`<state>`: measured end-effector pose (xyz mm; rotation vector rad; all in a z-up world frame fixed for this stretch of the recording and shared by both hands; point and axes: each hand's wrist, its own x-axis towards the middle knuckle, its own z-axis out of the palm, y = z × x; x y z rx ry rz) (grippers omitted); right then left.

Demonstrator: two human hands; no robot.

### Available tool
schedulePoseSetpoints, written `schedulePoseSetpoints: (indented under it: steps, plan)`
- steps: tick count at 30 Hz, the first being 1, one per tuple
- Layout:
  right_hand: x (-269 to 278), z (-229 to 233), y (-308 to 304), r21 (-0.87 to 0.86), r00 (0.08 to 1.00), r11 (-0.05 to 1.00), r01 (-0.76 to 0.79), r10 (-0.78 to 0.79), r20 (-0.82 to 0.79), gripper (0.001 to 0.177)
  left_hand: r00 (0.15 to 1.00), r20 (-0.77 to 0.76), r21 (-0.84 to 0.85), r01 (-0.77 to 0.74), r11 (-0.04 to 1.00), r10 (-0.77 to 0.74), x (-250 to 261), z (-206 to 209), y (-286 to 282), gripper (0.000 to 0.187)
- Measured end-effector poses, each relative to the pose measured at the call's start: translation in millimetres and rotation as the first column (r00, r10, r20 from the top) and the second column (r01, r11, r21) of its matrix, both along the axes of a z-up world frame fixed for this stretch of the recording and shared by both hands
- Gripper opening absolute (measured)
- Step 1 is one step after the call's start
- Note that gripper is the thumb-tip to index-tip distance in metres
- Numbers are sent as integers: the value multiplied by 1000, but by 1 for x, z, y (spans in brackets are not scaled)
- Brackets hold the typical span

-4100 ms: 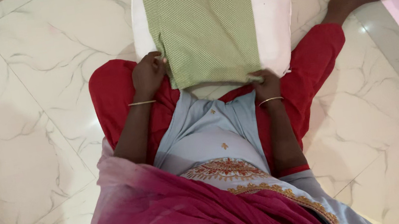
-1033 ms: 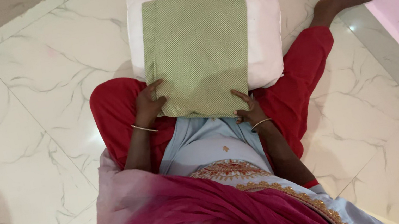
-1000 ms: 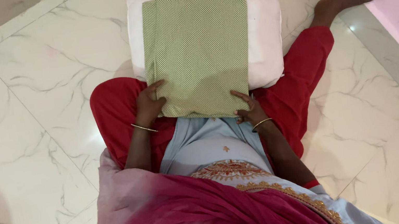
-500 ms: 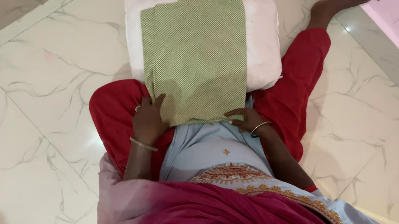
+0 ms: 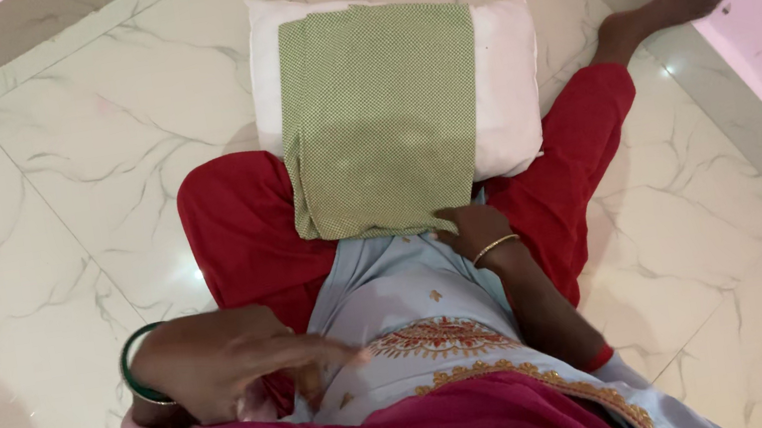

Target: The person sits on the floor and inserts a white pillow into a pink patterned pillowcase, smoothing it out. They then repeat the process with a second white pillow and a green patterned pillowcase.

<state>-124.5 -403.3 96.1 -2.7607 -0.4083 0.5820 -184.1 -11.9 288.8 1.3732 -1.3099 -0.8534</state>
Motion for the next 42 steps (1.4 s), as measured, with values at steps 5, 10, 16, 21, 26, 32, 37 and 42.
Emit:
schedulePoseSetpoints:
  steps: [5,10,16,21,26,32,37,42]
  plan:
    - [-23,130,84,861,458,401,-312,858,-234,88,971,233,-437,149,887,-48,31,-15,35,79]
    - [-72,205,150,864,179,95,-494,984,-6,110,976,-132,-929,-61,364,-172,154,-96,42,96]
    - [-98,244,130,590,265,84,-803,937,228,99,-28,-712,260,-939,227,702,261,-273,-8,60]
    - [-90,246,140,718,329,23,-696,898,291,89,-187,-688,318,-946,59,702,265,-383,-24,46]
    - [-87,237,163,777,323,-6,-629,908,268,79,-156,-586,279,-960,18,795,270,-401,-21,33]
    - [-93,220,156,812,240,-60,-581,940,241,63,-202,-604,334,-942,15,771,269,-387,-21,31]
    - [-97,194,137,878,155,-79,-472,973,171,50,-120,-630,260,-964,63,768,265,-387,-20,29]
    - [-86,169,100,955,26,-90,-283,995,101,37,-163,-658,304,-951,61,735,261,-384,-17,23]
